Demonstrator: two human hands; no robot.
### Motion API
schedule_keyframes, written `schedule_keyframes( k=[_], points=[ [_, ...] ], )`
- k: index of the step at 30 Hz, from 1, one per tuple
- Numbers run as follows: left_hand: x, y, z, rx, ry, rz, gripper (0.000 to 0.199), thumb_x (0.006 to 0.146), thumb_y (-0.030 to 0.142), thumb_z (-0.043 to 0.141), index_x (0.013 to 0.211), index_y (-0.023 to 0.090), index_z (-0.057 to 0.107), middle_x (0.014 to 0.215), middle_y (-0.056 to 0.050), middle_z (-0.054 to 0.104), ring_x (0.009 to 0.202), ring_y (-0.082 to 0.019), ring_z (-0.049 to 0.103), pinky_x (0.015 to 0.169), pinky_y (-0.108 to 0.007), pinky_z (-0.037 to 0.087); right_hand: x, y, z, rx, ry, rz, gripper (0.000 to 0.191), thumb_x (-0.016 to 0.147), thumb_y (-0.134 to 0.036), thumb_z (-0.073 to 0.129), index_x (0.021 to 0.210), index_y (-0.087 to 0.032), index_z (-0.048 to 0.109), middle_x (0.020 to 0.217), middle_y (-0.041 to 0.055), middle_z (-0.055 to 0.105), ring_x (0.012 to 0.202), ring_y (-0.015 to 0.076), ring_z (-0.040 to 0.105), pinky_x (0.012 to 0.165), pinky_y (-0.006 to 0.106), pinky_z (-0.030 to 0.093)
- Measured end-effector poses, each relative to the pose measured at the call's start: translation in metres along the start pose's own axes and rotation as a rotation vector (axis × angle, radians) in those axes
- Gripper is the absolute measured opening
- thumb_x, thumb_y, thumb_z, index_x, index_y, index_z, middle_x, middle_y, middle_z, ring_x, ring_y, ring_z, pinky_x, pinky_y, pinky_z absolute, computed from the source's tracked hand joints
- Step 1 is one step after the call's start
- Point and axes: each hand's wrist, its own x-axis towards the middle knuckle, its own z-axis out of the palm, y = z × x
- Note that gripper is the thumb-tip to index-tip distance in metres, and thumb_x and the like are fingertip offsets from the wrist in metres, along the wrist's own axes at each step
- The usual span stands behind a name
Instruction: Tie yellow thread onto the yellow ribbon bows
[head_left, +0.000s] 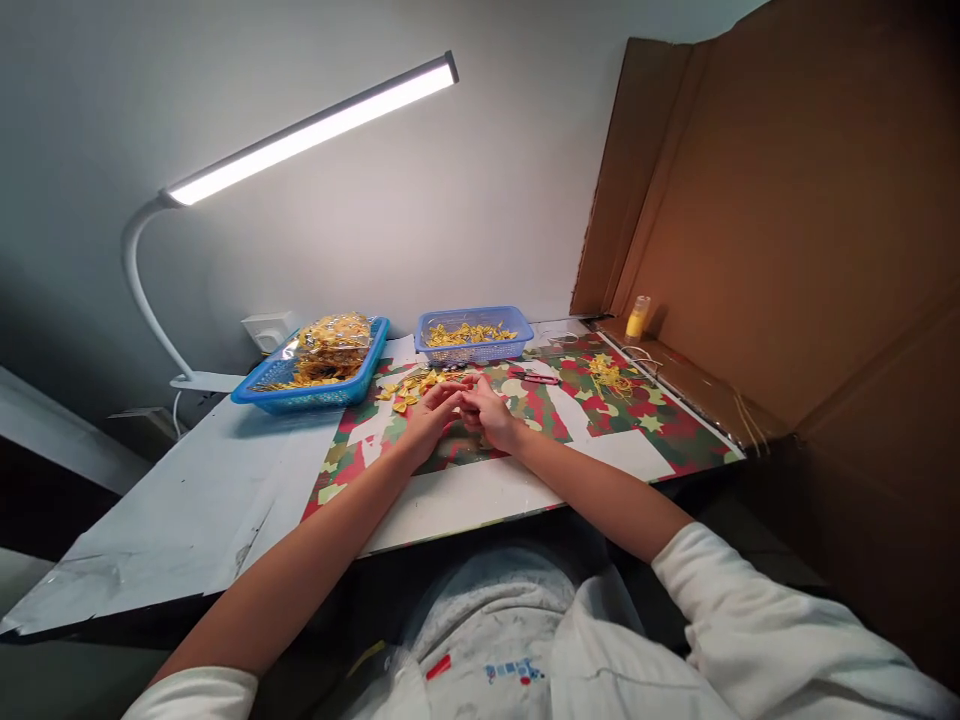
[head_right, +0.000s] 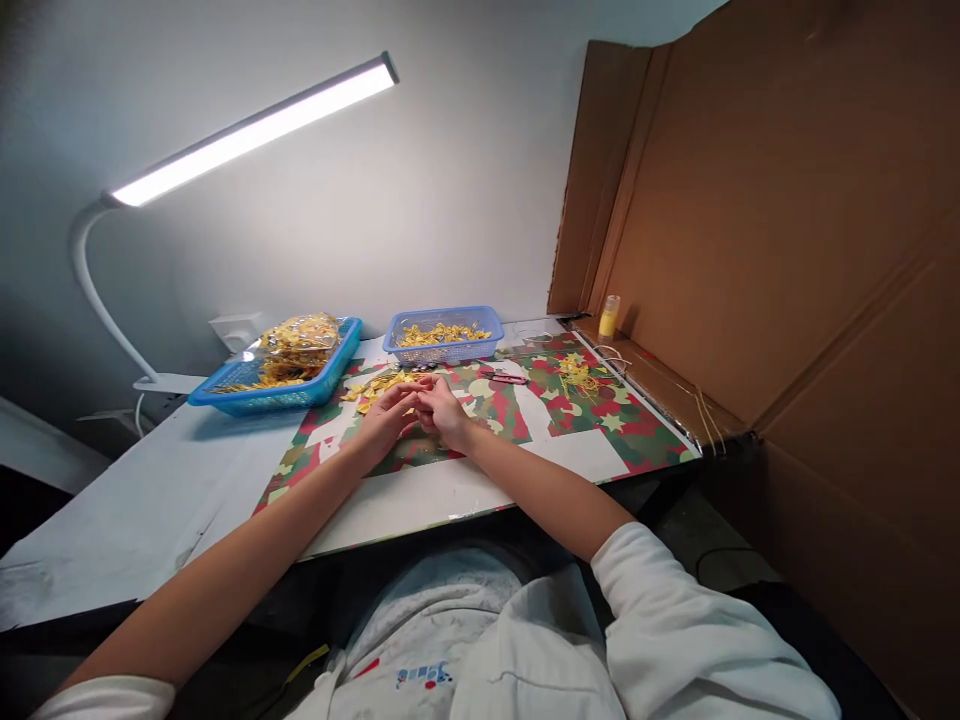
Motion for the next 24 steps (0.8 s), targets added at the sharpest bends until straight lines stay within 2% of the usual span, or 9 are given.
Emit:
schedule_keyframes(
  k=[5,10,13,16,19,24],
  points=[
    [0.004,0.0,-0.002,-0.038,0.06,0.014,0.038,0.054,0.042,0.085,0.075,0.015,0.069,0.071,0.0,0.067,0.064,-0.01,0.059,0.063,-0.022,0.048,0.0,-0.001,-0.001,-0.008,-0.054,0.06,0.023,0.077,-0.025,0.051,0.094,-0.025,0.035,0.051,-0.0133,0.029,0.038,0.0044,0.02,0.041,0.016,0.012],
    [0.008,0.005,-0.007,-0.052,0.069,0.025,0.041,0.051,0.045,0.086,0.072,0.013,0.071,0.074,-0.003,0.071,0.07,-0.013,0.064,0.075,-0.028,0.051,-0.001,-0.007,-0.003,-0.015,-0.103,0.101,0.026,0.076,-0.02,0.05,0.099,-0.024,0.038,0.051,-0.0128,0.032,0.039,0.0047,0.018,0.041,0.018,0.011],
    [0.011,0.012,-0.013,-0.078,0.106,0.044,0.04,0.053,0.046,0.085,0.071,0.014,0.069,0.075,-0.005,0.073,0.072,-0.016,0.068,0.077,-0.029,0.053,0.0,-0.007,-0.007,-0.016,-0.132,0.123,0.029,0.074,-0.016,0.051,0.1,-0.024,0.04,0.051,-0.0126,0.031,0.039,0.0045,0.017,0.041,0.018,0.01],
    [0.015,0.023,-0.023,-0.181,0.18,0.061,0.034,0.056,0.039,0.086,0.072,0.014,0.067,0.071,-0.003,0.072,0.067,-0.015,0.069,0.069,-0.026,0.054,0.001,-0.008,-0.011,-0.02,-0.173,0.179,0.031,0.073,-0.016,0.053,0.102,-0.024,0.042,0.052,-0.0124,0.031,0.039,0.0041,0.016,0.041,0.018,0.009],
    [0.018,0.037,-0.036,-0.287,0.277,0.108,0.026,0.062,0.03,0.084,0.074,0.016,0.065,0.067,0.0,0.071,0.06,-0.012,0.068,0.062,-0.022,0.054,0.002,-0.012,-0.017,-0.051,-0.254,0.277,0.033,0.072,-0.015,0.054,0.102,-0.023,0.043,0.053,-0.012,0.031,0.04,0.0043,0.018,0.04,0.018,0.01],
    [0.02,0.056,-0.057,-0.343,0.37,0.185,0.016,0.075,0.025,0.076,0.074,0.017,0.062,0.063,0.004,0.069,0.056,-0.007,0.065,0.059,-0.017,0.053,0.002,-0.024,-0.03,-0.118,-0.398,0.465,0.031,0.073,-0.015,0.058,0.1,-0.022,0.045,0.055,-0.0112,0.031,0.042,0.0042,0.019,0.041,0.016,0.014]
  ],
)
